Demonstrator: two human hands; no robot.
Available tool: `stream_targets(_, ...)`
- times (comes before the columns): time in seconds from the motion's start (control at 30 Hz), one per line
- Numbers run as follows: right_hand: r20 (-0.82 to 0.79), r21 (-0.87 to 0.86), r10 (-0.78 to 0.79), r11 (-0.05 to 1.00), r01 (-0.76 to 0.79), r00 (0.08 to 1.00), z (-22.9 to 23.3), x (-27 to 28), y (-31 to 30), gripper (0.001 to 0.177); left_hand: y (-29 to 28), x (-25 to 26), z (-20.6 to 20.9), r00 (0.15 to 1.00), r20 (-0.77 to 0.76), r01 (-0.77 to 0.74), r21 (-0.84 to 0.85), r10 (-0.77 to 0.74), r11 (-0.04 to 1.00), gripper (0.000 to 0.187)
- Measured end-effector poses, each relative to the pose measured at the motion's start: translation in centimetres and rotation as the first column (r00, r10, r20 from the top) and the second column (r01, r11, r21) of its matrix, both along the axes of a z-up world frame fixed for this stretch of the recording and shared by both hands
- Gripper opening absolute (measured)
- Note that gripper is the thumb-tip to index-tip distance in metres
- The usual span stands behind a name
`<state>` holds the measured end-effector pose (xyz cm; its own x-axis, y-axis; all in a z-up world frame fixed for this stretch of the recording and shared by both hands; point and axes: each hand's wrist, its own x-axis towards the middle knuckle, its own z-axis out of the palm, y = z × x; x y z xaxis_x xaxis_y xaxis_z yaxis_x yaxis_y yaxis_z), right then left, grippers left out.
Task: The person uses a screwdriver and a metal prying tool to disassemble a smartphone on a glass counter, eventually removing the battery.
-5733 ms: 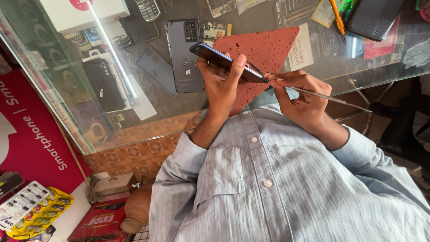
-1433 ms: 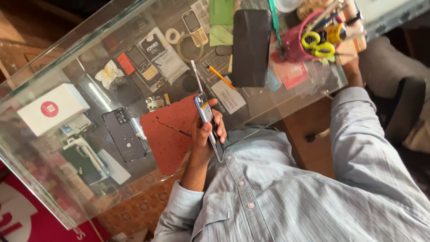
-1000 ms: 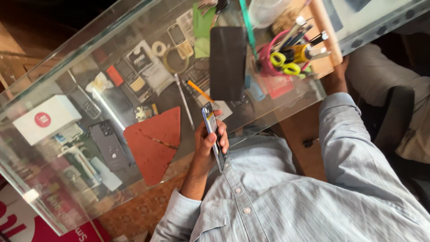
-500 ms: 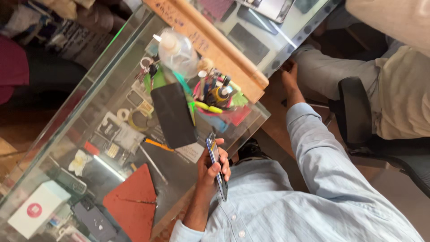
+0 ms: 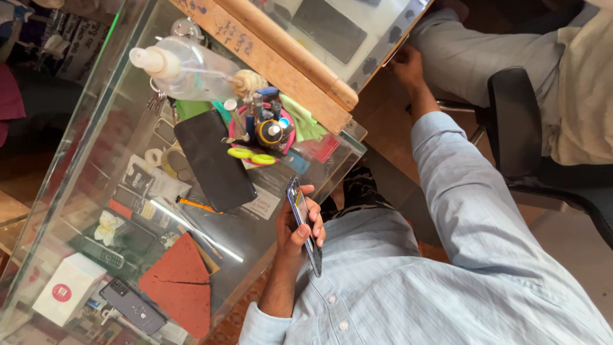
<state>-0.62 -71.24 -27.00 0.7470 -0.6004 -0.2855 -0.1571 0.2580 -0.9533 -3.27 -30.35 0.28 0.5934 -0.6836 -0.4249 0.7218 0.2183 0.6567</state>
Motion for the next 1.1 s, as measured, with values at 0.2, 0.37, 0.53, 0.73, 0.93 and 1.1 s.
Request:
stream_targets(0.2, -0.39, -0.366, 0.07, 0.903, -0.225, 0.918, 2.1, -3.1, 2.1, 0.019, -2.4, -0.1, -0.1, 0.996, 0.058, 0.057, 0.076, -0.061, 0.995, 0.078)
stream_targets(0.37, -0.221, -0.09, 0.18, 0.975, -0.204, 0.958, 11.8, -11.6, 6.0, 0.033, -7.2, -0.9, -1.2, 0.962, 0.166, 0.191, 0.156, -0.216, 0.969, 0.071)
stream_targets(0.53, 0.063, 0.156, 0.309, 0.936, -0.316, 0.949, 23.4, -15.4, 8.7, 0.028, -12.8, 0.4, -1.7, 0.927, 0.325, 0.152, 0.135, -0.189, 0.979, 0.058)
stream_targets(0.73, 0.27, 0.139, 0.211, 0.957, -0.254, 0.94, 30.8, -15.8, 9.8, 0.021, -16.1, 3.3, 0.1, 0.953, 0.301, -0.041, 0.182, -0.016, 0.982, 0.053)
stream_targets(0.93, 0.424, 0.294, 0.104, 0.924, -0.245, 0.9, 31.6, -13.9, 10.8, 0.012, -17.2, 3.5, 0.7, 0.952, 0.304, -0.078, 0.186, 0.018, 0.98, 0.053)
stream_targets(1.1, 0.439, 0.257, 0.165, 0.919, -0.3, 0.883, 32.0, -13.4, 11.5, 0.013, -17.8, 4.2, 0.8, 0.922, 0.386, -0.136, 0.262, 0.025, 0.955, 0.059)
